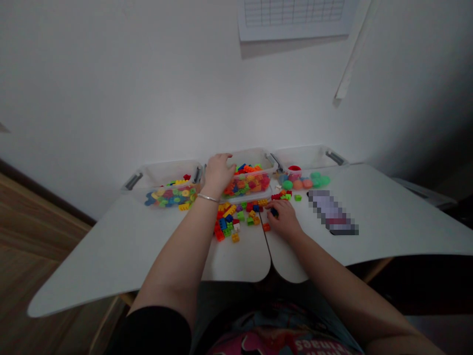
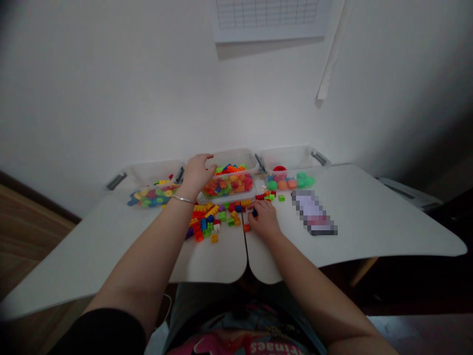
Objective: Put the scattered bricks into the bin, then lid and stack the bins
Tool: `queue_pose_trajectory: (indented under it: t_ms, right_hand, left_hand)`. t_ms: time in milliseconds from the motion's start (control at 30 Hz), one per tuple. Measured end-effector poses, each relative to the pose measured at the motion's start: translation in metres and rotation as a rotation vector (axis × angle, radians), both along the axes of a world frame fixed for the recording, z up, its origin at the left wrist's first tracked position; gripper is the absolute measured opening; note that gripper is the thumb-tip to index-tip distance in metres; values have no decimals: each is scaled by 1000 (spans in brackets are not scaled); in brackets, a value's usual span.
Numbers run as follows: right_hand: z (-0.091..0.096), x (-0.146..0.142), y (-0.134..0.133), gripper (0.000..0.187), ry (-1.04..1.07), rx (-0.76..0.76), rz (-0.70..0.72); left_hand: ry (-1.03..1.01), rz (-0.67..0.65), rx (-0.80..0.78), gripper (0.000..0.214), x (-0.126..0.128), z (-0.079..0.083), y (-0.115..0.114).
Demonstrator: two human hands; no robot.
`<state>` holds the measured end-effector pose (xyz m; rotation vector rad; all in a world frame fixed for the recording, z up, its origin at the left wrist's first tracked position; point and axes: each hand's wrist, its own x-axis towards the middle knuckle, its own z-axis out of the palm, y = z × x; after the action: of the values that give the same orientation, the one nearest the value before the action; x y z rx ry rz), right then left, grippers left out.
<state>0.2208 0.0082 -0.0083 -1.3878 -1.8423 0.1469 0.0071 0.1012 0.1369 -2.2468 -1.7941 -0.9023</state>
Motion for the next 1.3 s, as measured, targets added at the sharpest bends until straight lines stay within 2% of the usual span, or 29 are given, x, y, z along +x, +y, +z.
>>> queue_pose_trajectory:
  t_ms: [133, 200, 333, 467, 600, 833, 1300]
  right_hand:
    - [-3, -1, 1, 14, -1, 14, -6]
    - [-3, -1, 1, 14, -6, 14, -3]
    - [-2, 0, 1, 14, -9, 9, 6]
    - [-1, 0, 1, 16, -19, -1, 16]
    - [-2, -1, 0, 16, -19, 3, 0]
    - [-2, -2, 0, 15, -23, -12, -1]
    - [-3, -2, 0, 16, -32, -8, -2]
  left_hand:
    - [57, -133, 183, 34, 5, -3, -31]
    - [110, -204, 196, 31, 10, -11, -51]
    - [272, -433, 68, 24, 20, -42, -84]
    - [391, -406, -85, 24, 17, -75, -102]
    - [405, -367, -146, 28, 7, -92, -106]
    - [313, -315, -143, 43, 3, -102, -101]
    - [258, -346, -182, 17, -1, -106, -97]
